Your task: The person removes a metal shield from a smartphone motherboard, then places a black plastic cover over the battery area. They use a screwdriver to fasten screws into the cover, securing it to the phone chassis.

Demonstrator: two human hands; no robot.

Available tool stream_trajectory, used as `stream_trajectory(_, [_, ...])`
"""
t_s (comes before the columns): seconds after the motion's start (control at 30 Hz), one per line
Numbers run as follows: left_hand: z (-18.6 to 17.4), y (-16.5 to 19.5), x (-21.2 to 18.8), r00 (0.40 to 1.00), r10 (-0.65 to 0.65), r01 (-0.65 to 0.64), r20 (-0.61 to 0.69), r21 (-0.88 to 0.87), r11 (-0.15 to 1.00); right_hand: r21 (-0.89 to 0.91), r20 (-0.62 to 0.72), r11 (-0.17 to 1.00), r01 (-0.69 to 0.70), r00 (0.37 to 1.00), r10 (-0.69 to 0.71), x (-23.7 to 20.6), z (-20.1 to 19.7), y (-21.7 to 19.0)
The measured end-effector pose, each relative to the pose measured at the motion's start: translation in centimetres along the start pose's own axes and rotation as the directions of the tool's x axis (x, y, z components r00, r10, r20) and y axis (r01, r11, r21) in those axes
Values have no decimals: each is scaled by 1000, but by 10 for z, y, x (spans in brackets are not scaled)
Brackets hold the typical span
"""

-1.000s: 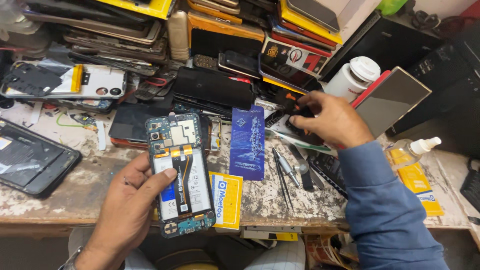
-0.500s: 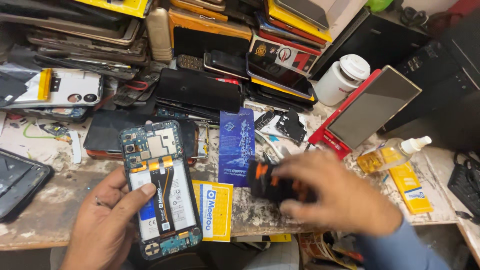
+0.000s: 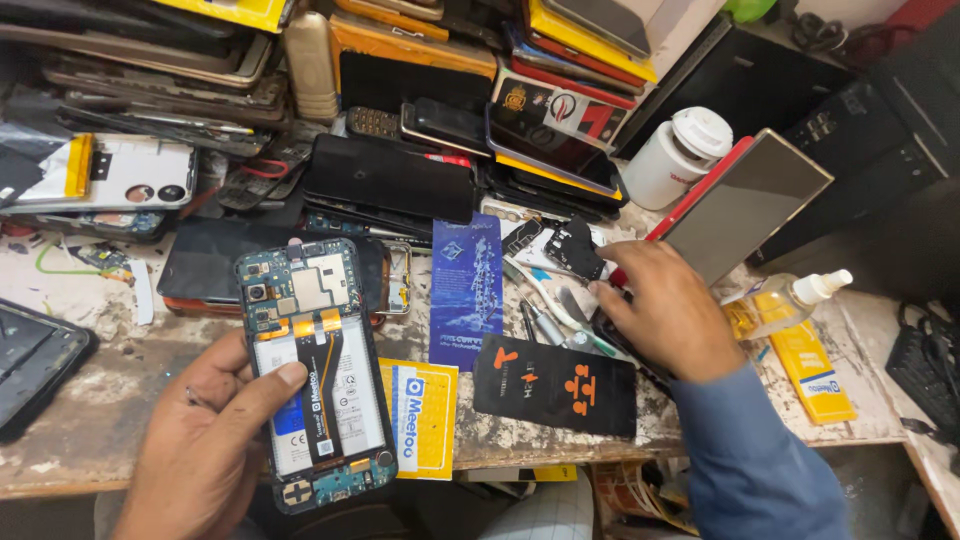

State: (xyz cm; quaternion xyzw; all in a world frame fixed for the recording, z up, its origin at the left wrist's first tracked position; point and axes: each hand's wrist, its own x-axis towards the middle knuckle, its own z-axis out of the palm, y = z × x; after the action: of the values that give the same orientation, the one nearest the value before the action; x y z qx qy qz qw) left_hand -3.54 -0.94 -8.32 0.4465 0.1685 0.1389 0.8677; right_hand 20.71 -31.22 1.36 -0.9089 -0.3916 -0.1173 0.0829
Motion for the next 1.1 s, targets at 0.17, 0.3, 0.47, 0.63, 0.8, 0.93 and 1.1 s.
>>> stream_trajectory(0.17, [8, 7, -4, 999, -4, 7, 53, -48, 999, -99, 116, 995, 19, 993, -8, 13, 22, 29])
stream_trajectory(0.3, [20, 8, -3, 988, 110, -111, 112, 2, 994, -151, 121, 988, 26, 993, -8, 7, 26, 36])
stream_trajectory(0.47, [26, 11, -5, 973, 135, -148, 184, 55, 987, -162, 37, 987, -18, 999, 24, -3, 28, 34])
stream_trajectory(0.63, [30, 15, -9, 976, 90, -97, 199, 27, 995, -256, 60, 967, -18, 998, 34, -4, 33, 33])
stream_trajectory(0.8, [27, 12, -7, 975, 94, -116, 200, 105, 988, -308, -52, 951, -27, 999, 11, -6, 31, 29])
stream_trajectory(0.93, [23, 12, -5, 975, 122, -150, 186, 145, 978, -178, -177, 983, 50, 981, -82, -8, 29, 23])
stream_trajectory(1.1, [23, 16, -8, 995, -34, 22, 96, 125, 992, -88, -223, 995, -45, 974, 24, -9, 26, 15])
